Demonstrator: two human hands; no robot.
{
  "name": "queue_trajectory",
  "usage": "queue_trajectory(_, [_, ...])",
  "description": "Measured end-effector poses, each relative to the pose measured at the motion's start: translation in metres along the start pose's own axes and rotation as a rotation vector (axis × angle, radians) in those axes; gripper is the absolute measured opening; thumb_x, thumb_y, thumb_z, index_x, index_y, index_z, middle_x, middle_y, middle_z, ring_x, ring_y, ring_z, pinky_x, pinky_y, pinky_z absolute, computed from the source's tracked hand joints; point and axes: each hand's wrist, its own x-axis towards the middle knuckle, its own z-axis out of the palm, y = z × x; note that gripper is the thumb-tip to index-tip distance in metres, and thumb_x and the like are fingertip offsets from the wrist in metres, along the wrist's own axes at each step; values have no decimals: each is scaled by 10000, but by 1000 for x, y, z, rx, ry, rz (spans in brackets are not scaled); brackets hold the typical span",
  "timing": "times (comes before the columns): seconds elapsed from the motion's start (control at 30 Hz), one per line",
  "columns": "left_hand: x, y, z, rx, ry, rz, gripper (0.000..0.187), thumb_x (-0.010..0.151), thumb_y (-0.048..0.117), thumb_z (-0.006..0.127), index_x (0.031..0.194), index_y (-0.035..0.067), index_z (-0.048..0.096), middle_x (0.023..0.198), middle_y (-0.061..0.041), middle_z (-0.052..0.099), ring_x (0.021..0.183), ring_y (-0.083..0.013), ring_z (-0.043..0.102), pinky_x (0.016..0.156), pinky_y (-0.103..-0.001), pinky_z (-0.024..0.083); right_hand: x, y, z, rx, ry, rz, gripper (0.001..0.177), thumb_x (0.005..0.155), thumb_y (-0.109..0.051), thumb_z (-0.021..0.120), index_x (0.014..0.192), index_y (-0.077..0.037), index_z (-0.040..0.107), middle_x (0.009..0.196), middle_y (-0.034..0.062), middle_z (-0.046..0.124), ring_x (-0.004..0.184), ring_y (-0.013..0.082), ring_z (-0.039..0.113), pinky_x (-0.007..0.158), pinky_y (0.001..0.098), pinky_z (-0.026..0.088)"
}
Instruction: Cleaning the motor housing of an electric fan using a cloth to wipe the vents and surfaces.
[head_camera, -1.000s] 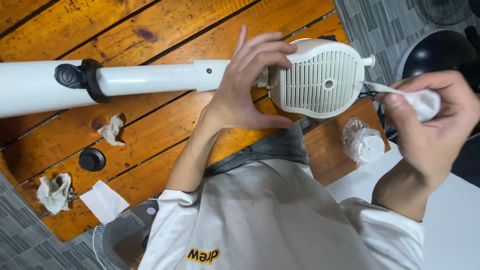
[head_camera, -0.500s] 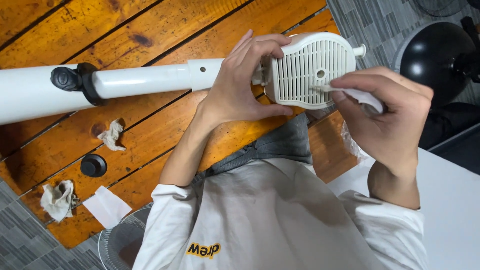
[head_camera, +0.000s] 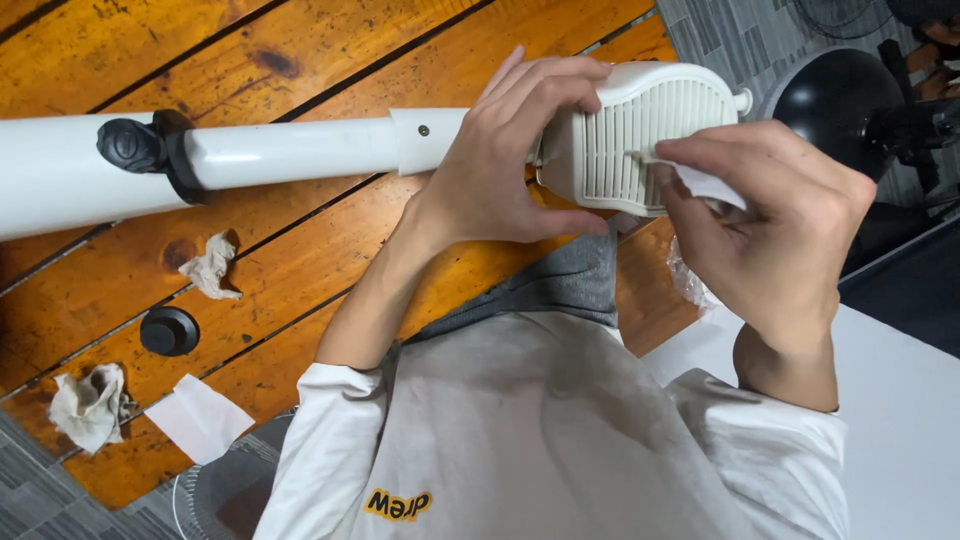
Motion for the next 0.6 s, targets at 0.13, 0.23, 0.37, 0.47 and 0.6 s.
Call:
queue_trajectory(0.13, [0, 0, 0, -17, -10, 15, 927, 525, 251, 1144, 1230, 141, 552, 1387, -29, 612, 1309, -279, 613, 1265, -667, 316, 1, -16, -3, 20, -37, 65, 239, 827, 257, 810, 1045, 167, 778, 1042, 259, 737, 723, 239, 608, 574, 281, 448])
queue_trajectory(0.23, [1, 1, -1, -20, -2, 30, 904, 527, 223, 1138, 1216, 137, 560, 1371, -23, 614, 1287, -274, 615, 1259, -647, 328, -2, -25, -5, -3, -37, 109, 263, 806, 263, 796, 1049, 164, 781, 1030, 243, 737, 680, 211, 580, 503, 256, 415])
queue_trajectory(0.37, [0, -1, 0, -39, 7, 20, 885, 533, 230, 1145, 1206, 138, 577, 1377, -18, 606, 1297, -278, 610, 1269, -681, 315, 2, -24, -5, -5, -59, 93, 270, 793, 262, 802, 1043, 163, 783, 1023, 240, 737, 673, 210, 570, 509, 263, 397])
queue_trajectory(0.47, [-1, -5, 3, -55, -1, 30, 770, 606, 286, 1136, 1213, 182, 674, 1416, 35, 569, 1402, -269, 538, 1321, -710, 239, 6, -23, -3, 0, -84, 63, 271, 808, 254, 794, 1058, 149, 792, 1006, 217, 732, 585, 173, 483, 467, 251, 339])
queue_trajectory(0.6, [0, -11, 5, -139, -21, 45, 396, 733, 309, 1025, 1069, 219, 837, 1459, 11, 559, 1503, -267, 354, 1338, -710, 99, 16, -17, -1, 99, -129, 7, 254, 815, 246, 811, 1046, 145, 779, 985, 201, 730, 589, 169, 512, 487, 253, 378])
